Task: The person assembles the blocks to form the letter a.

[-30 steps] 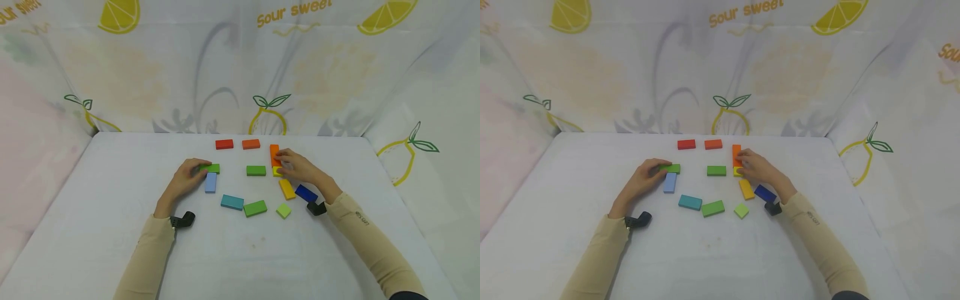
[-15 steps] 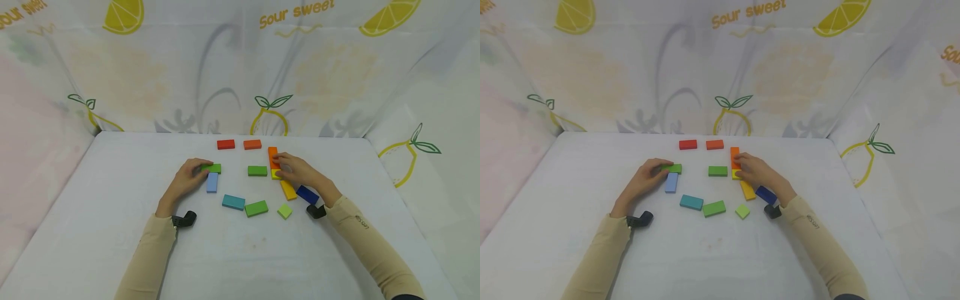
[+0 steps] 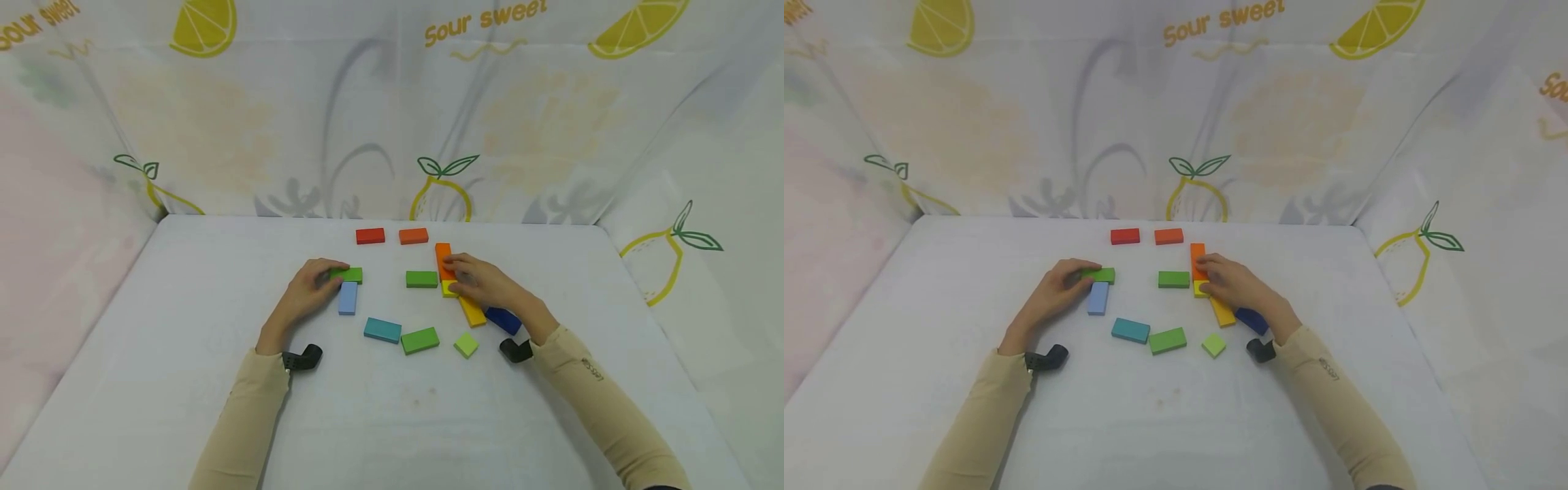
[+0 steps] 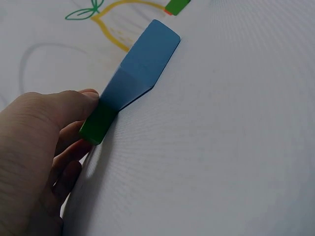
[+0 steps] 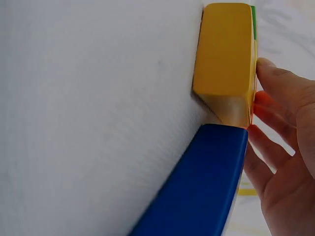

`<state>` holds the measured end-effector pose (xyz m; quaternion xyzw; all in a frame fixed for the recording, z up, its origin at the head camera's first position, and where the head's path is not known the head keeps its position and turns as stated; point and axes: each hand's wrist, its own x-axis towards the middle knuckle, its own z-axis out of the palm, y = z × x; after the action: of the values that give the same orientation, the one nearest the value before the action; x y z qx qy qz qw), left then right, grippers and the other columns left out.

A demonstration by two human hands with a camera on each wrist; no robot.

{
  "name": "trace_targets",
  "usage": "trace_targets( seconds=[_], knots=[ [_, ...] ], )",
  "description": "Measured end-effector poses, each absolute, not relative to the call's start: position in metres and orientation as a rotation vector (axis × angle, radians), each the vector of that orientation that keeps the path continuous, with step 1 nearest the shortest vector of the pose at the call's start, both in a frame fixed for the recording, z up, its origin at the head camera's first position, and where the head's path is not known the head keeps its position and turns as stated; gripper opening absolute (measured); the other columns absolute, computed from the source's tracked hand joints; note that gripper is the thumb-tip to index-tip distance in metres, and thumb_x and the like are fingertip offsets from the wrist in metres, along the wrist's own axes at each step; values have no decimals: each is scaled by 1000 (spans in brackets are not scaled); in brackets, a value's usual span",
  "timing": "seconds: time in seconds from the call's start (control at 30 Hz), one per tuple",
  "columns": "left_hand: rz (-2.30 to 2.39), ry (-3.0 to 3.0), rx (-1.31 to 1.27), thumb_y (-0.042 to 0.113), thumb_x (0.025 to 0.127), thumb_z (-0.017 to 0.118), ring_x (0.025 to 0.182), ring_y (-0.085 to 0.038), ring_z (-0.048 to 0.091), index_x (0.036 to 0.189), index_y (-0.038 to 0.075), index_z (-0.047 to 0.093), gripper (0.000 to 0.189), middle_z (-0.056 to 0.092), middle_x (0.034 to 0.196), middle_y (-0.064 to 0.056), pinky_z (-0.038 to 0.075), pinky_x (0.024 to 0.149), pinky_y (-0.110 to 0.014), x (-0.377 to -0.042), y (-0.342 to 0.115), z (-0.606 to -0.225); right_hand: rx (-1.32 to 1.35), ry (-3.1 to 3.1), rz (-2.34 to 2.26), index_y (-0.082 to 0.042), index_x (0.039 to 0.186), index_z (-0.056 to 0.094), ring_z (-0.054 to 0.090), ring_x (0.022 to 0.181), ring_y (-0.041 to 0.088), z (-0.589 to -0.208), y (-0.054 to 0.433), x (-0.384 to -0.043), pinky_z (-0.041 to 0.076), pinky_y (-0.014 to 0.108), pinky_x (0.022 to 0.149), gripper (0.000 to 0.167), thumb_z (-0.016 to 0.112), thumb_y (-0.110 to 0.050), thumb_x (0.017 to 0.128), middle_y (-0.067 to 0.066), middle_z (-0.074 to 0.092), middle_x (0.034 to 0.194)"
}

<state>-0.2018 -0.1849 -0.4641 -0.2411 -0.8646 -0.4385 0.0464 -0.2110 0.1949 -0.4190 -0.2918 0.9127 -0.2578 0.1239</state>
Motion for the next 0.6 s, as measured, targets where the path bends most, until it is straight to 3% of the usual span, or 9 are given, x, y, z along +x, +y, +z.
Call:
trace_targets(
  seconds=[0.6],
  knots=[
    [-1345, -2639, -734, 10, 89, 64, 115, -25, 51, 117, 9, 64, 28, 64, 117, -8, 37, 102, -44, -202, -185, -463, -837, 2647, -788, -8, 135, 51, 39, 135, 26, -421, 189, -202, 31, 47, 111, 48, 61, -28, 93, 5, 43, 145]
  ],
)
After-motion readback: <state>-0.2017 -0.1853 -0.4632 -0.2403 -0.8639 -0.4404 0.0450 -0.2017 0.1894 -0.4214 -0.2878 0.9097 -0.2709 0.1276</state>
